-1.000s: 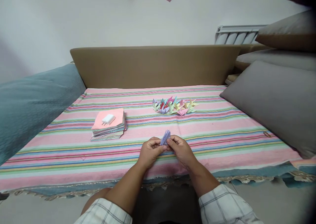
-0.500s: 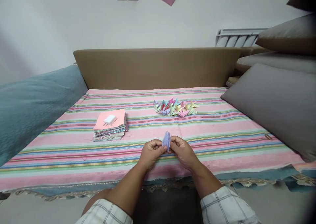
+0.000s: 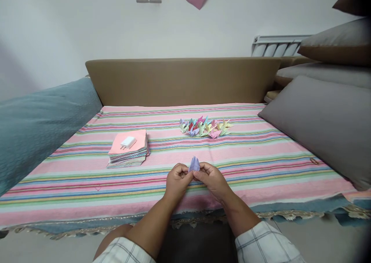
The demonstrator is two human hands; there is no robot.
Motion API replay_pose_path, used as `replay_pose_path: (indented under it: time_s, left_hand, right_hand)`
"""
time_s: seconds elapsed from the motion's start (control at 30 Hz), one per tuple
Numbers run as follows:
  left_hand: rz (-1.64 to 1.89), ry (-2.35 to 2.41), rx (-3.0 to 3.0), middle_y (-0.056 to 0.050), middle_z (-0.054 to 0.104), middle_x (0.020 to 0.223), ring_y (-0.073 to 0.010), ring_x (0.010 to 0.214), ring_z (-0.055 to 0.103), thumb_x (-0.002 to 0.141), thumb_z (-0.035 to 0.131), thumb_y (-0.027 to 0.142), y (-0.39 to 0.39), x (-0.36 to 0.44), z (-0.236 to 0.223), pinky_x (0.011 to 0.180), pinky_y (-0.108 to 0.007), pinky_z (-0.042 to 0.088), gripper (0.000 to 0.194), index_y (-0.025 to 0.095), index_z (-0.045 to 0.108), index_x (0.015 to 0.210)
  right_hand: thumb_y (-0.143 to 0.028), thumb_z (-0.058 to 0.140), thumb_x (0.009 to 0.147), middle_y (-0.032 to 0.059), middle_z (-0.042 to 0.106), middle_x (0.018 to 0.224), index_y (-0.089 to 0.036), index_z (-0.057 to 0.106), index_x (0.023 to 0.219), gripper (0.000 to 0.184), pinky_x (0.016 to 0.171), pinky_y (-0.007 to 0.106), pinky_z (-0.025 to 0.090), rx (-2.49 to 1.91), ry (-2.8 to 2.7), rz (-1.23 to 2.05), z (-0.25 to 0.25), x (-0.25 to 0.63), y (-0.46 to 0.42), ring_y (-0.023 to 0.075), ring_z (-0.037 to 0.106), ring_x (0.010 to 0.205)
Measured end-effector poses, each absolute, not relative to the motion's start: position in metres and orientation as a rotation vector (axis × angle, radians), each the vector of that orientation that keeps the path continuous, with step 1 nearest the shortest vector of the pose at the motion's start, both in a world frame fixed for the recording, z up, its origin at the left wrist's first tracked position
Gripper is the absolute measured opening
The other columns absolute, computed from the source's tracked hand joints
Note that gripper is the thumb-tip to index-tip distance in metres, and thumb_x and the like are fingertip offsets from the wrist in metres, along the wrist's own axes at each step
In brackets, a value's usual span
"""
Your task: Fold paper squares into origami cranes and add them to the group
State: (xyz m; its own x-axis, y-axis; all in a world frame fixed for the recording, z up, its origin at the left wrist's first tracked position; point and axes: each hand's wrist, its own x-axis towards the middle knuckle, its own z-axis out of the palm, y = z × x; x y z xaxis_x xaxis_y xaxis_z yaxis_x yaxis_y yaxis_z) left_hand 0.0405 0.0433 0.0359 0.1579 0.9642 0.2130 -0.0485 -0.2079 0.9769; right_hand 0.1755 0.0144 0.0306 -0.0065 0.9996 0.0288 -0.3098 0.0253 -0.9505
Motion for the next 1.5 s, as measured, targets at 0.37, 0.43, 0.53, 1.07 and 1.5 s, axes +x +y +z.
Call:
replay_pose_path:
  time_s: [0.37,0.43,0.53,1.07,1.5]
  left_hand:
    - [1.244,0.869,1.678,-0.002,0.054,0.068,-0.0134,0.067,0.052,0.077,0.063,0.036,0.042,0.033,0.041,0.065,-0.025,0.043,0.02,0.019,0.068,0.067]
    - [1.236,0.867,1.547,-0.001,0.055,0.074,-0.0132,0.069,0.053,0.074,0.066,0.038,0.043,0.034,0.041,0.065,-0.025,0.044,0.02,0.019,0.067,0.081]
    - [1.204,0.846,1.488,-0.002,0.055,0.082,-0.0147,0.077,0.054,0.074,0.066,0.039,0.043,0.035,0.042,0.069,-0.025,0.044,0.029,0.02,0.064,0.096]
    - [1.0,0.755,1.102,0.005,0.055,0.057,-0.008,0.052,0.052,0.05,0.084,0.037,0.042,0.04,0.043,0.05,-0.019,0.042,0.041,0.015,0.056,0.072]
    - [0.919,0.684,0.89,0.002,0.06,0.063,-0.0097,0.058,0.058,0.046,0.087,0.027,0.045,0.036,0.046,0.059,-0.022,0.047,0.037,0.014,0.061,0.067]
  right_hand:
    - [-0.042,0.071,0.071,-0.002,0.059,0.073,-0.019,0.062,0.079,0.026,0.069,0.027,0.047,-0.915,-1.0,1.34,0.034,0.181,0.013,0.0109,0.055,0.066]
    - [-0.043,0.071,0.07,-0.0015,0.061,0.077,-0.02,0.062,0.079,0.027,0.071,0.027,0.048,-0.923,-1.023,1.34,0.036,0.181,0.012,0.0117,0.055,0.069]
    - [-0.046,0.071,0.07,-0.0005,0.061,0.078,-0.02,0.062,0.079,0.029,0.07,0.028,0.049,-0.939,-1.04,1.328,0.036,0.181,0.012,0.013,0.056,0.07]
    - [-0.047,0.073,0.065,-0.0033,0.058,0.057,-0.018,0.061,0.072,0.032,0.053,0.024,0.045,-1.071,-1.055,1.272,0.036,0.179,0.014,0.0104,0.053,0.051]
    - [-0.039,0.078,0.061,-0.0022,0.063,0.063,-0.019,0.064,0.075,0.029,0.064,0.029,0.051,-0.927,-0.946,1.333,0.039,0.178,0.012,0.0128,0.058,0.06]
